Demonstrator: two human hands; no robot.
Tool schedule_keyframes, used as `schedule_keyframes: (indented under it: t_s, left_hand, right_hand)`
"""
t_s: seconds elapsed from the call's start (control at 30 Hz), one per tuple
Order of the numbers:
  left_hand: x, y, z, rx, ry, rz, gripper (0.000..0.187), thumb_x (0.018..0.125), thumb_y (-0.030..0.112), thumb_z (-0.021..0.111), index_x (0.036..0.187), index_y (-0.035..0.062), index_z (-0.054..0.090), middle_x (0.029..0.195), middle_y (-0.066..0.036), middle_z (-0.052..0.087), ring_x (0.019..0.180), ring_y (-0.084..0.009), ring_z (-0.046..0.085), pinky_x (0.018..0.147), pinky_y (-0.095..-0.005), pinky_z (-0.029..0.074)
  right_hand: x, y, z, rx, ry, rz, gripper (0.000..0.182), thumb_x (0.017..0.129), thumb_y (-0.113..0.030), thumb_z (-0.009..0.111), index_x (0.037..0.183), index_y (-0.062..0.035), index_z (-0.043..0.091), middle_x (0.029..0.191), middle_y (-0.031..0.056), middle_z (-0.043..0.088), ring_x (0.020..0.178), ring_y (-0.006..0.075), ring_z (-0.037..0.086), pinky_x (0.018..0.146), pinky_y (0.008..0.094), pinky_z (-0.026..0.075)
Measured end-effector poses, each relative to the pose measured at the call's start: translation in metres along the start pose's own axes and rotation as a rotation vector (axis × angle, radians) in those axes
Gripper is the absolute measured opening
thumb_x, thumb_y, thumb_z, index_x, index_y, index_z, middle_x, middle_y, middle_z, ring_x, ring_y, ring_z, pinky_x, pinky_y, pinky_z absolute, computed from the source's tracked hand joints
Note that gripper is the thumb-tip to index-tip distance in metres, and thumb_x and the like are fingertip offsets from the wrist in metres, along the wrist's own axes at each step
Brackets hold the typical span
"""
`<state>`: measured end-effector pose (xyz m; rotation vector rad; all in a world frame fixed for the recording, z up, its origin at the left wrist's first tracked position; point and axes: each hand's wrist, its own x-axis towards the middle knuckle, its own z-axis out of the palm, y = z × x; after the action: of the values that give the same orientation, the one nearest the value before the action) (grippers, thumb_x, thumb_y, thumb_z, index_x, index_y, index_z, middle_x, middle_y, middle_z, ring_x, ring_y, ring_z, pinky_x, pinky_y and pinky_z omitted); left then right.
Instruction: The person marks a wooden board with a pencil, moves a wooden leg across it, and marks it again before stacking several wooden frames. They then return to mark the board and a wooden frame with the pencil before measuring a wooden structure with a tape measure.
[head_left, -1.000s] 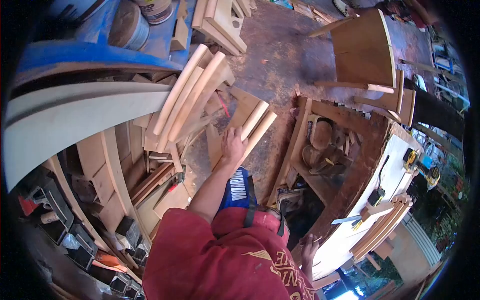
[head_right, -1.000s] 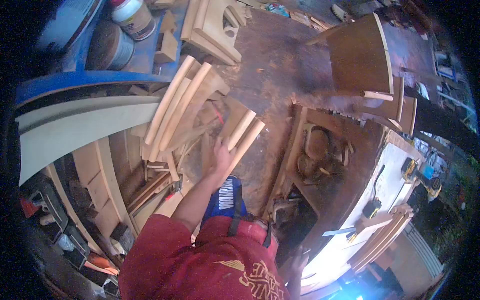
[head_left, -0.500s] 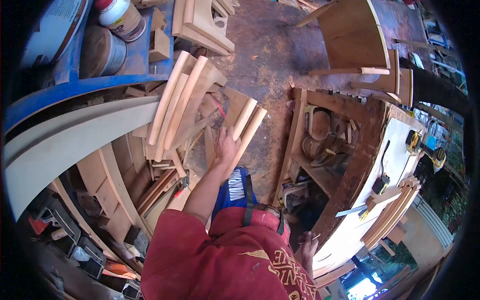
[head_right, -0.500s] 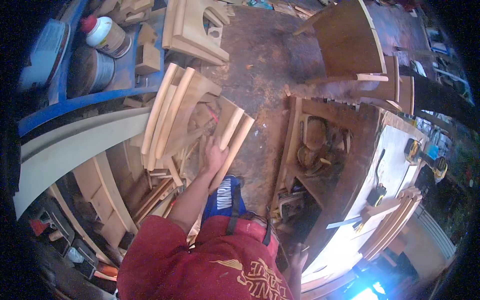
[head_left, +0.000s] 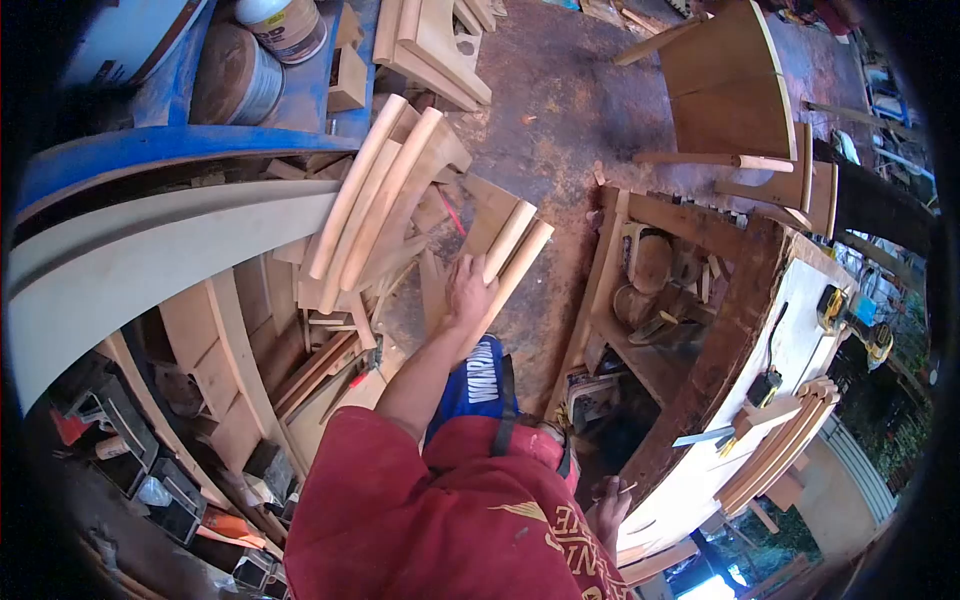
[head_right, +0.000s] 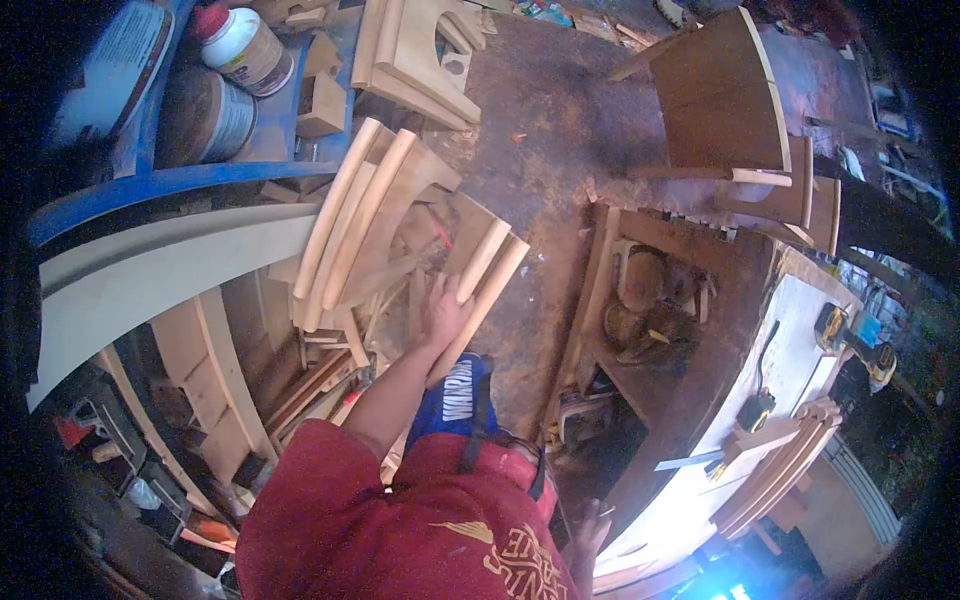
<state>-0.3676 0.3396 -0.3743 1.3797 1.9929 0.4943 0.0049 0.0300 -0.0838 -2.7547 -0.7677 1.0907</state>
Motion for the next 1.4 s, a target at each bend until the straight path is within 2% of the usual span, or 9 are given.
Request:
schedule_keyframes:
  t_s: [0.13,0.23,0.4,0.5,0.57,0.7,0.77,0.9,1.4]
  left_hand:
    - [0.005,-0.002,-0.002,-0.038,0.006,-0.051,0.043,0.074,0.018,0.076,0.114,0.0052,0.062,0.108,-0.016,0.058,0.106,-0.0381,0.058,0.091,-0.049,0.05]
    - [0.019,-0.033,-0.013,0.021,0.071,-0.076,0.047,0.076,0.017,0.072,0.119,0.0008,0.061,0.113,-0.024,0.059,0.109,-0.0419,0.058,0.092,-0.0524,0.05]
    - [0.068,-0.023,-0.102,0.278,0.006,-0.118,0.035,0.082,0.019,0.073,0.109,-0.0007,0.061,0.113,-0.024,0.063,0.114,-0.0415,0.061,0.093,-0.0522,0.052]
    - [0.092,-0.055,-0.104,0.365,-0.022,-0.186,0.036,0.083,0.018,0.074,0.11,-0.0008,0.062,0.112,-0.024,0.064,0.108,-0.0426,0.063,0.09,-0.0528,0.053]
    - [0.096,-0.059,-0.107,0.391,-0.025,-0.097,0.033,0.082,0.02,0.074,0.105,-0.0012,0.064,0.105,-0.024,0.068,0.097,-0.0433,0.068,0.086,-0.0522,0.055]
    - [0.096,-0.065,-0.107,0.315,-0.058,-0.035,0.031,0.08,0.02,0.076,0.1,-0.0018,0.067,0.096,-0.025,0.071,0.092,-0.0438,0.069,0.084,-0.0517,0.055]
    - [0.097,-0.065,-0.109,0.284,-0.059,-0.068,0.031,0.08,0.02,0.077,0.099,-0.0022,0.068,0.093,-0.025,0.071,0.091,-0.044,0.069,0.084,-0.0514,0.055]
    - [0.098,-0.064,-0.123,0.242,-0.09,-0.119,0.032,0.08,0.019,0.076,0.103,-0.0015,0.068,0.093,-0.026,0.072,0.091,-0.0441,0.07,0.085,-0.05,0.055]
    - [0.119,-0.034,-0.123,0.353,-0.128,-0.079,0.033,0.082,0.022,0.078,0.103,-0.0018,0.068,0.098,-0.027,0.072,0.094,-0.0434,0.07,0.086,-0.0498,0.055]
  right_hand:
    - [-0.008,-0.04,-0.006,0.088,-0.03,-0.02,0.039,0.108,-0.034,0.049,0.099,0.0015,0.062,0.073,0.0102,0.068,0.063,0.0172,0.063,0.057,0.0308,0.048]
    - [0.011,0.01,-0.012,-0.018,0.044,-0.084,0.041,0.107,-0.035,0.048,0.098,0.0019,0.064,0.072,0.0103,0.067,0.062,0.0179,0.062,0.056,0.032,0.048]
    - [-0.012,-0.068,0.008,0.013,0.077,-0.086,0.044,0.107,-0.036,0.047,0.093,0.001,0.066,0.07,0.009,0.063,0.064,0.0192,0.058,0.059,0.0353,0.045]
    - [-0.02,-0.054,0.032,-0.104,0.124,-0.304,0.042,0.106,-0.033,0.046,0.089,0.0007,0.065,0.069,0.0088,0.061,0.066,0.0194,0.057,0.061,0.0364,0.043]
    - [-0.025,-0.062,0.031,0.074,-0.016,-0.033,0.042,0.106,-0.031,0.046,0.085,0.0006,0.064,0.068,0.0095,0.06,0.066,0.0196,0.057,0.061,0.0367,0.043]
    - [-0.029,-0.023,0.037,0.05,-0.009,0.036,0.038,0.105,-0.027,0.047,0.081,-0.0013,0.059,0.069,0.0097,0.061,0.063,0.0208,0.058,0.059,0.0388,0.045]
    - [-0.038,-0.027,0.035,-0.03,0.063,-0.133,0.037,0.106,-0.027,0.048,0.082,-0.0012,0.06,0.07,0.0091,0.061,0.063,0.0198,0.058,0.058,0.0381,0.045]
    - [-0.053,-0.017,0.031,0.14,0.069,0.139,0.038,0.106,-0.029,0.05,0.089,0.001,0.065,0.072,0.0103,0.065,0.064,0.0198,0.06,0.06,0.0373,0.047]
    - [-0.049,0.012,0.051,0.124,0.05,0.178,0.041,0.106,-0.03,0.047,0.086,0.0016,0.064,0.075,0.0127,0.063,0.071,0.0232,0.059,0.066,0.0391,0.045]
